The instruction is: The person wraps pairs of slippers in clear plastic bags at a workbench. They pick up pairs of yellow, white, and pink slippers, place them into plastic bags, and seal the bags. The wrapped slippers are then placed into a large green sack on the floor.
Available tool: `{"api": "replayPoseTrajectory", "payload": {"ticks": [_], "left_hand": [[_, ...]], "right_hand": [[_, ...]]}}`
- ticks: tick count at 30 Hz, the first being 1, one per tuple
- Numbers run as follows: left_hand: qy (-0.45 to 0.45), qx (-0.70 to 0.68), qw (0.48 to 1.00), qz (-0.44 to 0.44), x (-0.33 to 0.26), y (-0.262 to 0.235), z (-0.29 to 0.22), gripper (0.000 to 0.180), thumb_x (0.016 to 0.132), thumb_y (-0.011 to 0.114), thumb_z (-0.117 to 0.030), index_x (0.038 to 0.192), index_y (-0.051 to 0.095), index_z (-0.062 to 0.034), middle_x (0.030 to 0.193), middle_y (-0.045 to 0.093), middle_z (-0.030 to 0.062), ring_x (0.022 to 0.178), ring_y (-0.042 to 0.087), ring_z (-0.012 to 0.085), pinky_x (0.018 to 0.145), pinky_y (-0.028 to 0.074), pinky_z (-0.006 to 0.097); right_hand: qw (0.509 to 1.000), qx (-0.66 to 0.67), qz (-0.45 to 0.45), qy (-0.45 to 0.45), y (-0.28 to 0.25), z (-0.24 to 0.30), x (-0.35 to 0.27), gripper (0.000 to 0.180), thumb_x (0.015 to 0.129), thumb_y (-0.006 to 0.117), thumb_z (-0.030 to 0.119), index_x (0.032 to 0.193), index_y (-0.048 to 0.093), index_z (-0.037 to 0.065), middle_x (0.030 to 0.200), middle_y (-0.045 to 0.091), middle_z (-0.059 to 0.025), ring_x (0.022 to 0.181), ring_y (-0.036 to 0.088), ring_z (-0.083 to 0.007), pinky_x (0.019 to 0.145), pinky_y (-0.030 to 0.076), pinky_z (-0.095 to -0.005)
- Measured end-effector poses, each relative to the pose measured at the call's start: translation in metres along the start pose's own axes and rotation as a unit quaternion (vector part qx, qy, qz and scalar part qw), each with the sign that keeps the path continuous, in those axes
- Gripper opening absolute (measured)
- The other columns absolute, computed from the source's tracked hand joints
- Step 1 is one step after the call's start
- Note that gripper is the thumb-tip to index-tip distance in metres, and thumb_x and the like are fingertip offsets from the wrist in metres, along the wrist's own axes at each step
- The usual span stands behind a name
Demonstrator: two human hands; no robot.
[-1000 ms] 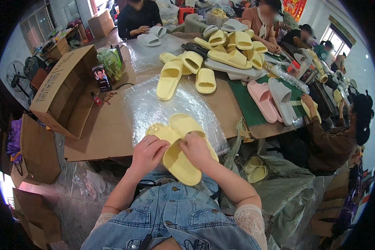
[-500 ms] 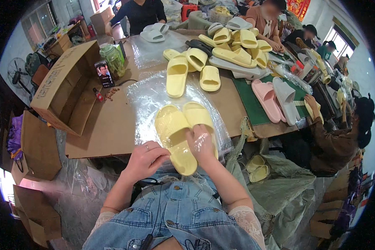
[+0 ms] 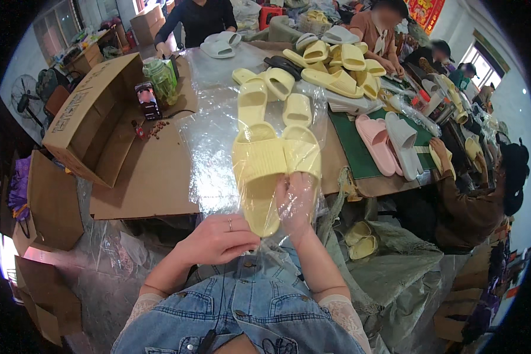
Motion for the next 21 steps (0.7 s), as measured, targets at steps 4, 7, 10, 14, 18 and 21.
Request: {"api": "replayPoseTrajectory", "payload": {"ticks": [4, 7, 10, 14, 18, 21], "left_hand": [[-0.036, 0.054, 0.997, -0.037, -0.002, -0.003, 0.018, 0.016, 0.082, 0.077, -0.009, 0.098, 0.072, -0.0085, 0.089, 0.066, 0.0071, 0.078, 0.064, 0.0281, 0.066, 0.053, 0.037], [-0.067, 0.078, 0.992, -0.076, 0.0, -0.007, 0.031, 0.015, 0.085, 0.074, -0.008, 0.098, 0.068, -0.0078, 0.108, 0.067, 0.0095, 0.092, 0.062, 0.0309, 0.081, 0.053, 0.04], [-0.087, 0.047, 0.993, -0.064, 0.001, 0.002, 0.042, 0.014, 0.089, 0.069, -0.007, 0.102, 0.063, -0.0062, 0.128, 0.063, 0.0114, 0.111, 0.059, 0.0337, 0.097, 0.048, 0.043], [-0.086, -0.077, 0.993, -0.028, 0.003, 0.015, 0.04, 0.012, 0.09, 0.067, -0.006, 0.101, 0.063, -0.005, 0.131, 0.063, 0.0112, 0.116, 0.058, 0.0328, 0.102, 0.045, 0.043], [-0.083, -0.099, 0.992, 0.005, 0.004, 0.016, 0.026, 0.011, 0.088, 0.068, -0.004, 0.098, 0.064, -0.0046, 0.129, 0.065, 0.0107, 0.116, 0.059, 0.0313, 0.102, 0.045, 0.042], [-0.082, -0.088, 0.993, -0.013, 0.001, 0.0, 0.021, 0.012, 0.085, 0.069, -0.002, 0.095, 0.064, -0.0044, 0.125, 0.067, 0.0104, 0.111, 0.061, 0.0316, 0.099, 0.047, 0.042]], "right_hand": [[0.998, 0.053, 0.014, 0.03, 0.044, -0.003, 0.001, 0.016, 0.095, 0.062, 0.015, 0.095, 0.057, 0.0, 0.09, 0.058, -0.0262, 0.086, 0.062, -0.0457, 0.075, 0.05, -0.0525], [0.995, -0.028, 0.028, -0.093, 0.083, 0.007, -0.017, 0.016, 0.1, 0.057, 0.017, 0.096, 0.058, 0.001, 0.096, 0.06, -0.0257, 0.085, 0.062, -0.0457, 0.074, 0.052, -0.0499], [0.943, 0.332, 0.037, 0.006, 0.119, -0.004, -0.029, 0.019, 0.102, 0.054, 0.02, 0.1, 0.057, 0.002, 0.105, 0.058, -0.0238, 0.089, 0.061, -0.0446, 0.073, 0.052, -0.048], [0.976, 0.195, 0.098, 0.014, 0.096, 0.021, -0.002, 0.022, 0.1, 0.057, 0.021, 0.1, 0.057, 0.0, 0.103, 0.056, -0.0248, 0.087, 0.061, -0.0446, 0.072, 0.049, -0.0512], [0.992, 0.125, 0.019, 0.0, 0.086, 0.018, 0.026, 0.022, 0.096, 0.065, 0.016, 0.092, 0.057, -0.004, 0.097, 0.057, -0.0287, 0.085, 0.059, -0.0495, 0.073, 0.047, -0.0569], [0.995, 0.082, 0.014, 0.049, 0.1, 0.009, 0.041, 0.028, 0.098, 0.063, 0.023, 0.088, 0.059, -0.003, 0.093, 0.06, -0.0288, 0.084, 0.062, -0.0488, 0.073, 0.05, -0.0547]]}}
Point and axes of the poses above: each hand's wrist, its own x-axis towards the middle knuckle, its own y-axis out of the palm, z = x × y, the point moved 10 cm from there along x, towards the middle knuckle
